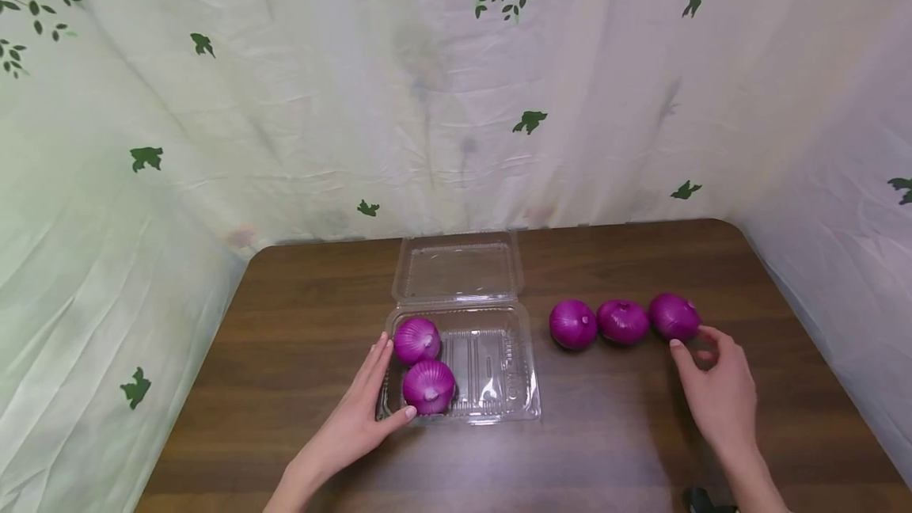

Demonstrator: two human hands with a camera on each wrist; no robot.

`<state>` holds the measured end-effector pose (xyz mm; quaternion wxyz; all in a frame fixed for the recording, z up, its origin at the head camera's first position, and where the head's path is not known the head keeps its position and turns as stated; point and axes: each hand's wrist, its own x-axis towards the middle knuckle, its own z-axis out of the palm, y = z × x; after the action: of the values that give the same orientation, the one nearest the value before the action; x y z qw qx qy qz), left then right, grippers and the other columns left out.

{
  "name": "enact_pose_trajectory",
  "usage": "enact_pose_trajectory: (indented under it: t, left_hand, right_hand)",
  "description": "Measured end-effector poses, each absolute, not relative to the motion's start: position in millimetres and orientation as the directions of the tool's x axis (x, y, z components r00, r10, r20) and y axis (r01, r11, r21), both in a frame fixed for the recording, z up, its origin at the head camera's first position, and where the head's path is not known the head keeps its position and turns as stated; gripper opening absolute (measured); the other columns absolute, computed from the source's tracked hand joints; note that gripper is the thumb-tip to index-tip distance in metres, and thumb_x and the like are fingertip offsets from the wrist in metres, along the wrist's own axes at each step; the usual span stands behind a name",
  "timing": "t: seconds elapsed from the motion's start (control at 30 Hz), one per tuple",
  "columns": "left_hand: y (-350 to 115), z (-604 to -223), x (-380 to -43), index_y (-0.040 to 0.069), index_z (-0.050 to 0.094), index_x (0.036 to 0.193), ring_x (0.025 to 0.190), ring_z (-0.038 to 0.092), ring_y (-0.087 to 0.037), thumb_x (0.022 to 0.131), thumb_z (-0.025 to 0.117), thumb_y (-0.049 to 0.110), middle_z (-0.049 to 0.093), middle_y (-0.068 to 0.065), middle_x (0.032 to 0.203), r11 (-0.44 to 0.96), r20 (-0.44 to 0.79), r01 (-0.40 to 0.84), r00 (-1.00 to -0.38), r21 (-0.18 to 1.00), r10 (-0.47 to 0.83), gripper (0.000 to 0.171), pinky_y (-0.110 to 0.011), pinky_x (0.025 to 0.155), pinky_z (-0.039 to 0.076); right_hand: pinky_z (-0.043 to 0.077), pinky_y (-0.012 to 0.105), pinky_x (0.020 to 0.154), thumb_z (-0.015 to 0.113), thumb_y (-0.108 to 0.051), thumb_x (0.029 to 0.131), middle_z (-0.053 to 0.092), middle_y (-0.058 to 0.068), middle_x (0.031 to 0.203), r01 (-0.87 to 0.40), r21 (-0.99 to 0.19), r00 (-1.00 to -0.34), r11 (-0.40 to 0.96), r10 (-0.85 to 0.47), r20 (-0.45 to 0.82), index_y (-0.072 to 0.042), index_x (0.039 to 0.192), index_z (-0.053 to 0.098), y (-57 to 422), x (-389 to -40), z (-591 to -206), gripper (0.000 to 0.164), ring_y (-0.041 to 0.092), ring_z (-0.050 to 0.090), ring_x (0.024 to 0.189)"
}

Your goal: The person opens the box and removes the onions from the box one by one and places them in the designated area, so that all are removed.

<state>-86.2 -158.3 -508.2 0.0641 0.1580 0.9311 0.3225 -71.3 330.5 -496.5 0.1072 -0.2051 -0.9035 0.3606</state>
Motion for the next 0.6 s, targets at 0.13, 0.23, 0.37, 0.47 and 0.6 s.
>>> enact_pose_trajectory:
  t: [0.13,0.23,0.37,0.47,0.6]
  left_hand:
    - [-158.6,-506.8,-86.6,0.023,0.008,0.160,0.150,0.007,-0.028,0.083,0.064,0.067,0.000,0.008,0.165,0.738,0.004,0.267,-0.941,0.620,0.338,0.105,-0.056,0.111,0.026]
    - [-159.1,-506.5,-86.9,0.024,0.007,0.160,0.150,0.006,-0.026,0.083,0.063,0.068,-0.001,0.010,0.164,0.747,-0.007,0.261,-0.942,0.612,0.335,0.105,-0.055,0.112,0.026]
    - [-159.8,-506.6,-86.5,0.023,0.008,0.160,0.150,0.006,-0.026,0.083,0.064,0.067,-0.001,0.010,0.165,0.746,0.000,0.266,-0.942,0.611,0.336,0.105,-0.057,0.111,0.026]
    - [-159.9,-506.6,-86.1,0.024,0.008,0.160,0.150,0.007,-0.026,0.083,0.064,0.067,0.000,0.010,0.165,0.743,-0.001,0.263,-0.943,0.615,0.334,0.104,-0.057,0.111,0.026]
    - [-159.7,-507.0,-85.7,0.028,0.006,0.160,0.150,0.004,-0.023,0.082,0.064,0.068,-0.003,0.014,0.164,0.746,-0.031,0.240,-0.943,0.621,0.330,0.105,-0.055,0.112,0.024]
  right_hand:
    - [0.038,0.027,0.066,0.062,-0.038,0.096,0.057,0.018,0.120,0.286,-0.717,-0.876,0.636,0.477,0.073,-0.005,0.139,0.052,314.3,-62.9,-495.1,0.055,-0.001,0.051,0.080]
    - [0.040,0.016,0.064,0.065,-0.035,0.094,0.058,0.013,0.120,0.257,-0.752,-0.867,0.608,0.488,0.098,-0.009,0.135,0.056,299.3,-58.6,-493.4,0.049,-0.011,0.048,0.077]
    - [0.042,0.008,0.067,0.069,-0.029,0.093,0.058,0.007,0.118,0.178,-0.804,-0.871,0.568,0.471,0.139,-0.013,0.131,0.060,275.4,-57.1,-489.9,0.043,-0.005,0.054,0.083]
    - [0.044,0.008,0.072,0.070,-0.022,0.093,0.058,0.003,0.116,0.088,-0.835,-0.889,0.544,0.420,0.180,-0.013,0.130,0.060,258.2,-59.2,-487.5,0.040,0.001,0.056,0.090]
    - [0.046,0.009,0.077,0.071,-0.006,0.090,0.058,0.002,0.114,-0.060,-0.856,-0.915,0.514,0.315,0.254,-0.008,0.130,0.060,238.2,-65.9,-485.7,0.041,0.011,0.057,0.096]
